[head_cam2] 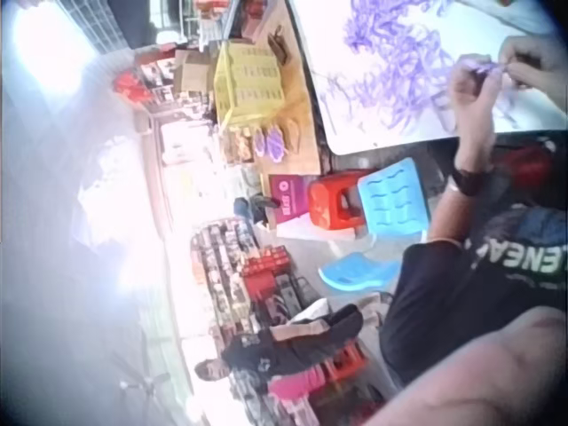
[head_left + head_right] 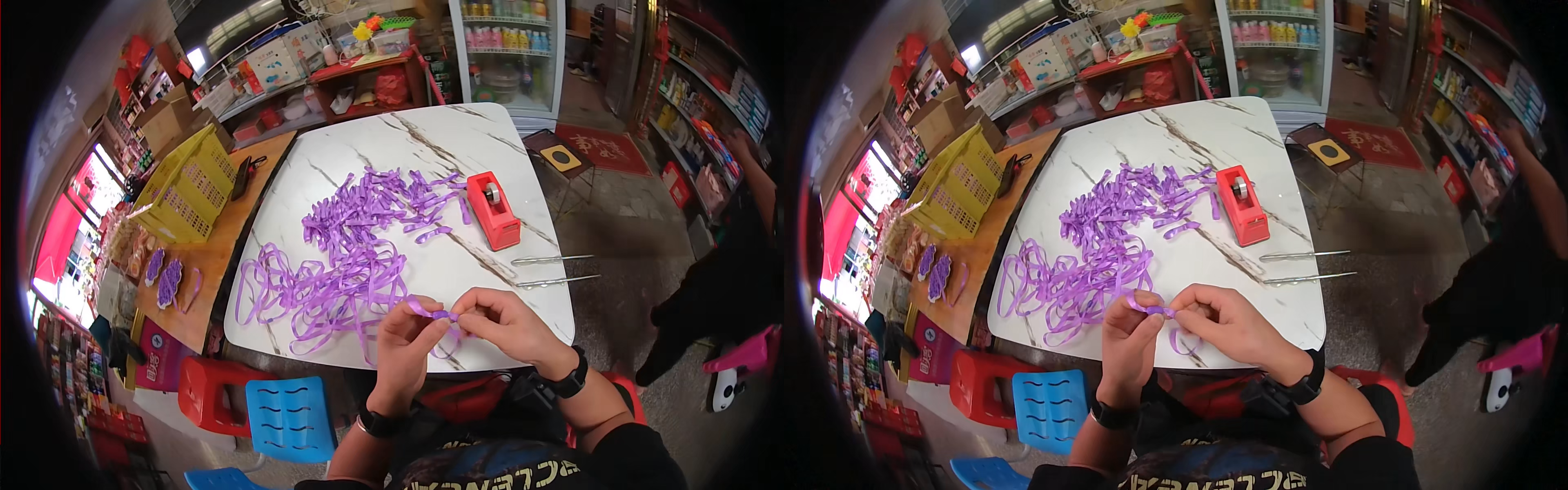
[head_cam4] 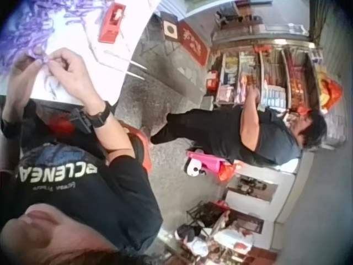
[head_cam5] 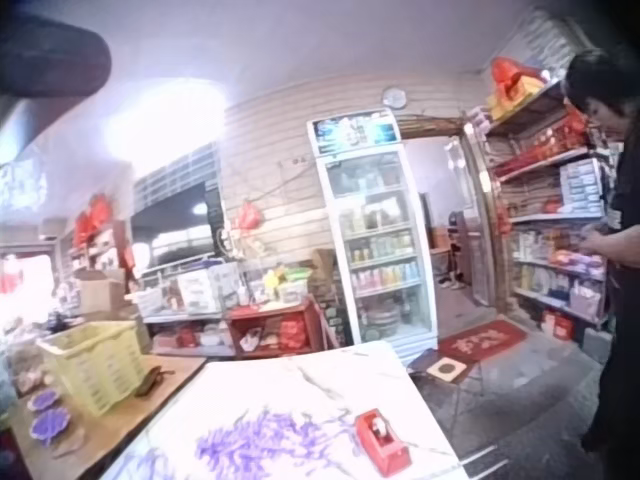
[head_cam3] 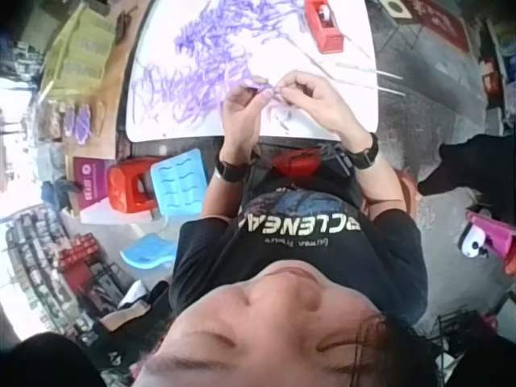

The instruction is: The person is wrapping purple plastic ribbon around a rectangular metal wire frame.

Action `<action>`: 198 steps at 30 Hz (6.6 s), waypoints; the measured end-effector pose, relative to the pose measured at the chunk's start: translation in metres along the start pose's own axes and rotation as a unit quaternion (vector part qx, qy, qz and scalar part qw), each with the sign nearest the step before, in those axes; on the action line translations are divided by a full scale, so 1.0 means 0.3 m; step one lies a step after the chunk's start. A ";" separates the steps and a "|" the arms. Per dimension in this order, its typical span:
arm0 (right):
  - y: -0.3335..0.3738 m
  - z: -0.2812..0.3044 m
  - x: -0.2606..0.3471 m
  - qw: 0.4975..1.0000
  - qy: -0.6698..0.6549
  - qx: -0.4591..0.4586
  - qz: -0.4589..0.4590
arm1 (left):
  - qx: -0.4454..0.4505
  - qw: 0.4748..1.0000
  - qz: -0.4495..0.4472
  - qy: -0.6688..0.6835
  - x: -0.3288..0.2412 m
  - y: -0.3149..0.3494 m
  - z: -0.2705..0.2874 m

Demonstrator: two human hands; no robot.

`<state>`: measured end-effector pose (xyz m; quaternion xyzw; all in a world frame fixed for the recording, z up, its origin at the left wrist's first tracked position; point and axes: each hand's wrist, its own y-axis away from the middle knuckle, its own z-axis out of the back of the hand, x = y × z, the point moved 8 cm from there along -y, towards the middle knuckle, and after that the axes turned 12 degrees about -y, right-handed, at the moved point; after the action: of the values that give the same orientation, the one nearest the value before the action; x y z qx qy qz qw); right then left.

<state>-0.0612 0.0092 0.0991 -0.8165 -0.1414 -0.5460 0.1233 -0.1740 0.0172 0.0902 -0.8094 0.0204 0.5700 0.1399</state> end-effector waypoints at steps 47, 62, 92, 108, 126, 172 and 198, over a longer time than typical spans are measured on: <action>0.031 0.078 0.014 0.982 0.112 -0.103 0.107 | -0.026 0.990 0.081 0.112 0.150 0.016 -0.033; 0.065 0.089 0.053 0.956 0.240 -0.134 0.106 | -0.028 0.983 0.130 0.126 0.182 0.004 -0.065; 0.378 1.103 -0.032 0.917 0.169 -0.360 0.038 | 0.034 0.946 0.301 -0.117 0.952 0.036 -0.812; 0.285 1.094 -0.163 0.962 0.108 -0.248 -0.037 | -0.001 0.966 0.242 -0.088 1.094 0.079 -0.813; 0.298 1.028 -0.307 0.948 -0.235 -0.189 -0.098 | 0.461 0.835 0.222 -0.205 1.081 0.519 -0.784; 0.418 0.955 -0.294 0.953 -0.115 -0.267 -0.083 | 0.645 0.748 0.106 -0.120 0.750 0.519 -0.739; 0.762 0.706 -0.285 0.962 0.021 -0.269 -0.037 | 0.497 0.791 0.352 0.059 0.826 0.522 -0.690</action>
<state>0.1726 -0.1361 -0.0700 -0.8022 -0.0165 -0.5851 -0.1179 0.0724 -0.1535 -0.1072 -0.5972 0.5925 0.4424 0.3109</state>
